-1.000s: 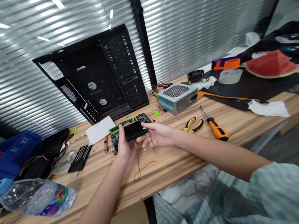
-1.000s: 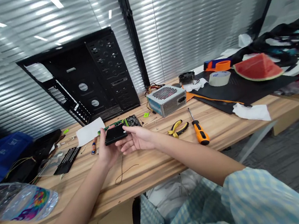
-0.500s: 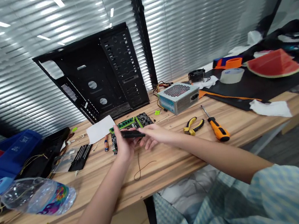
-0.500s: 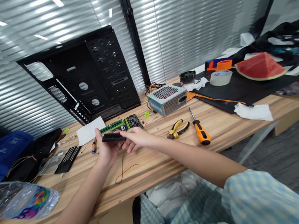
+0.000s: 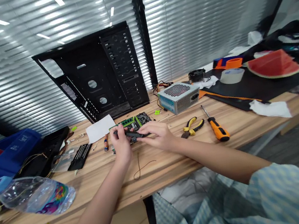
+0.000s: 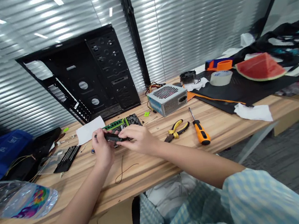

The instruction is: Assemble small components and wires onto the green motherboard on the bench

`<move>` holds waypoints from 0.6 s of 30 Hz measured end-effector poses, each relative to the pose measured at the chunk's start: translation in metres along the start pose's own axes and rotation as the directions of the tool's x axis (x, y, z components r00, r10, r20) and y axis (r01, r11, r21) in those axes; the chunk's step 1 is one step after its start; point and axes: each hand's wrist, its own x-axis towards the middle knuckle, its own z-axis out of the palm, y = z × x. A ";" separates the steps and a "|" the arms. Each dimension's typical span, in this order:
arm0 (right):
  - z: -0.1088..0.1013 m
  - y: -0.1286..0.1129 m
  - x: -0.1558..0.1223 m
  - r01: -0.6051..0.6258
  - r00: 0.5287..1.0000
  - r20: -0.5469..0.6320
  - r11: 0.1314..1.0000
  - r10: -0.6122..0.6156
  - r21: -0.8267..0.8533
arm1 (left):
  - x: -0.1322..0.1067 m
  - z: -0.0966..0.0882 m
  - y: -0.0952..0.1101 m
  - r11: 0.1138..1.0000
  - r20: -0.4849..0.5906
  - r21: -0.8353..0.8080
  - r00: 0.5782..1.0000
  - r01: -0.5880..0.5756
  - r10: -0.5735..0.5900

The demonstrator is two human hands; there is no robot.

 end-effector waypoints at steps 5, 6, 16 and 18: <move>-0.001 0.002 -0.001 0.004 1.000 -0.004 1.000 -0.004 -0.008 | -0.002 -0.003 0.001 0.979 0.040 0.064 0.981 -0.192 0.189; -0.001 0.001 -0.001 -0.008 1.000 0.000 1.000 0.008 -0.008 | -0.002 -0.003 0.002 0.976 0.041 0.082 0.979 -0.200 0.198; -0.002 0.001 0.001 0.013 1.000 0.013 0.999 -0.014 0.029 | -0.002 -0.004 0.003 0.982 0.052 0.033 0.982 -0.186 0.184; -0.003 0.002 0.002 -0.007 1.000 -0.008 0.999 0.008 0.041 | -0.002 -0.004 0.005 0.994 0.032 0.039 0.994 -0.102 0.100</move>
